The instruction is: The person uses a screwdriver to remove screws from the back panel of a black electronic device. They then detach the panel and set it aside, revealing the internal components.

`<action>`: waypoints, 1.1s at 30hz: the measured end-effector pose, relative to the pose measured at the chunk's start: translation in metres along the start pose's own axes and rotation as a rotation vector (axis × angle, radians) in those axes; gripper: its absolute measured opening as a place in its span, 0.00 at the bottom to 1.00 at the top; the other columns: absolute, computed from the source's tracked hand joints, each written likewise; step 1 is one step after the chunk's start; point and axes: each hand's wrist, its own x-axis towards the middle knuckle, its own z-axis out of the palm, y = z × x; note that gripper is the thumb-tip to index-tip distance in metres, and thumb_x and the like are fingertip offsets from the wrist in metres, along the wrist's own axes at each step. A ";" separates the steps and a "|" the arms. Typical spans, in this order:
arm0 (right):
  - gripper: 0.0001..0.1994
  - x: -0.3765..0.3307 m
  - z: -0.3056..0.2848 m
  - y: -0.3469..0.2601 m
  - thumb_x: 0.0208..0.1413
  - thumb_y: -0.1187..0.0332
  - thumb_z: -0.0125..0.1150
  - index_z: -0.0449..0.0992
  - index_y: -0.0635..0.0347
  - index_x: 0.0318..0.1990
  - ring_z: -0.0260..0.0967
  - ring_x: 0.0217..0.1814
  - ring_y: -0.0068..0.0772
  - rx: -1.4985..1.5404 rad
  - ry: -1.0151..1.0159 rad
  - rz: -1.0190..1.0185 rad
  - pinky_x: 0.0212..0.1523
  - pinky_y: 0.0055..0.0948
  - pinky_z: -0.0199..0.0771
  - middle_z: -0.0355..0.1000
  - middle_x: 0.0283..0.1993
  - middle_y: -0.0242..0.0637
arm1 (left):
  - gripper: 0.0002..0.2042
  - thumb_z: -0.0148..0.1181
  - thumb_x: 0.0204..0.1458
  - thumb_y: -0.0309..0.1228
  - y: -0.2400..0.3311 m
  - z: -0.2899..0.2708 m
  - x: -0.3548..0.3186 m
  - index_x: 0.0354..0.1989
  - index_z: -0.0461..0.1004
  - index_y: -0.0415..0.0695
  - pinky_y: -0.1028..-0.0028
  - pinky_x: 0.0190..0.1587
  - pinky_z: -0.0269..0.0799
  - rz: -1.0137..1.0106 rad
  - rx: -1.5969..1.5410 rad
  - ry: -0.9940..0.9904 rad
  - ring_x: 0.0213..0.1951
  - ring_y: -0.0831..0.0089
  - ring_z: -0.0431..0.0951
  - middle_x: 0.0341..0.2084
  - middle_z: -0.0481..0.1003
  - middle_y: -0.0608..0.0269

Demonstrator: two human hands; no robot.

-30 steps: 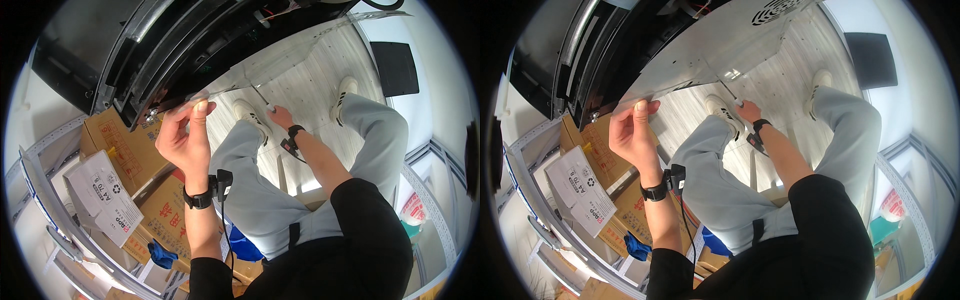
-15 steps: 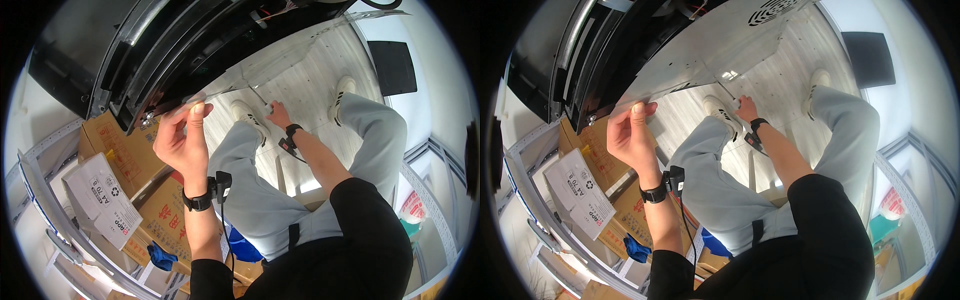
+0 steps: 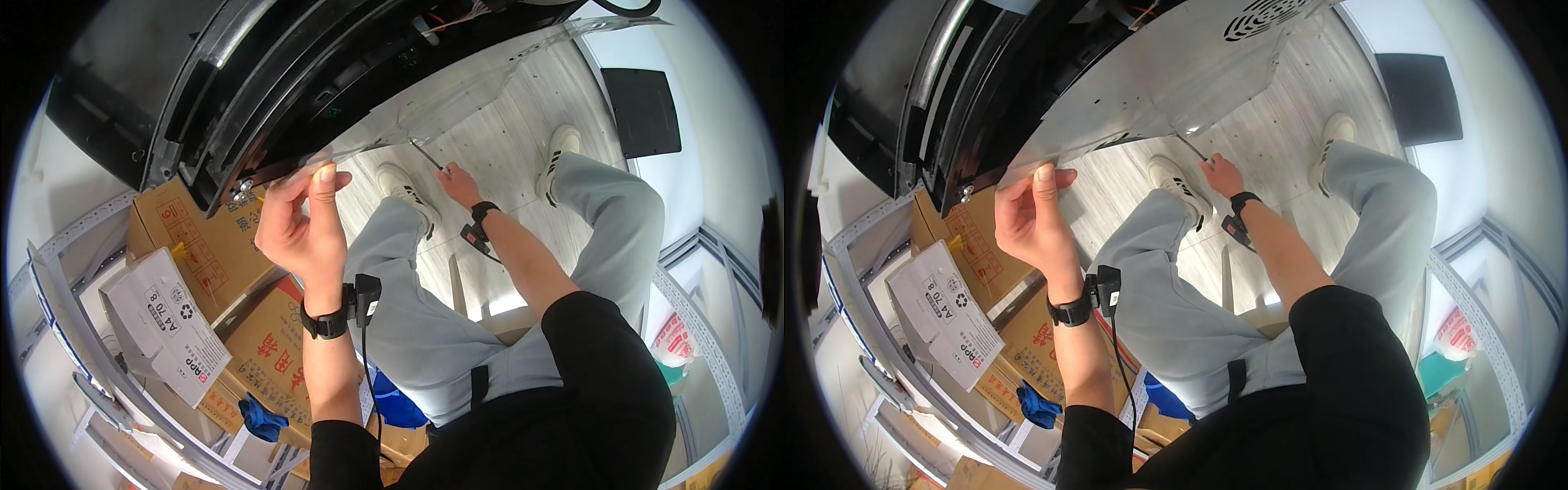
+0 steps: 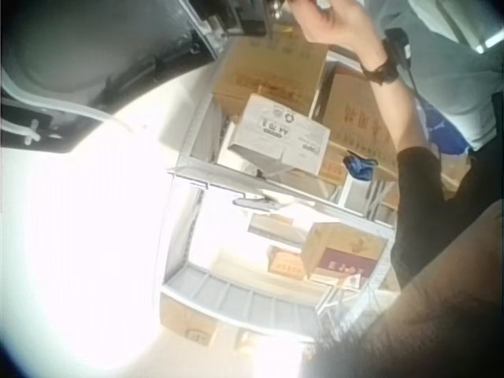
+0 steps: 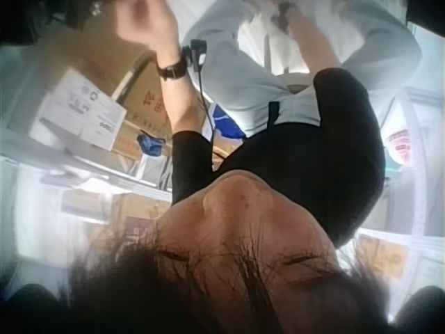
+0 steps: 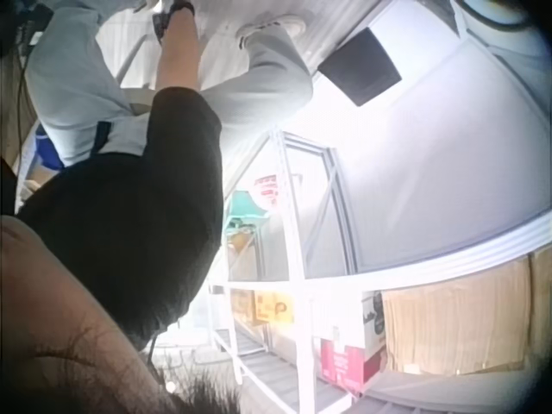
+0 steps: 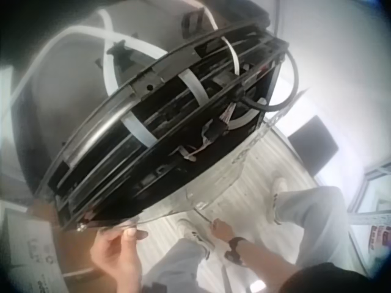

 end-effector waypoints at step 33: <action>0.21 -0.092 -0.173 0.007 0.54 0.54 0.46 0.67 0.66 0.41 0.65 0.17 0.30 0.350 -0.460 0.541 0.19 0.29 0.68 0.68 0.25 0.42 | 0.04 0.62 0.45 0.27 0.095 0.038 -0.019 0.26 0.76 0.41 0.84 0.22 0.65 0.260 0.160 0.128 0.18 0.81 0.71 0.15 0.73 0.65</action>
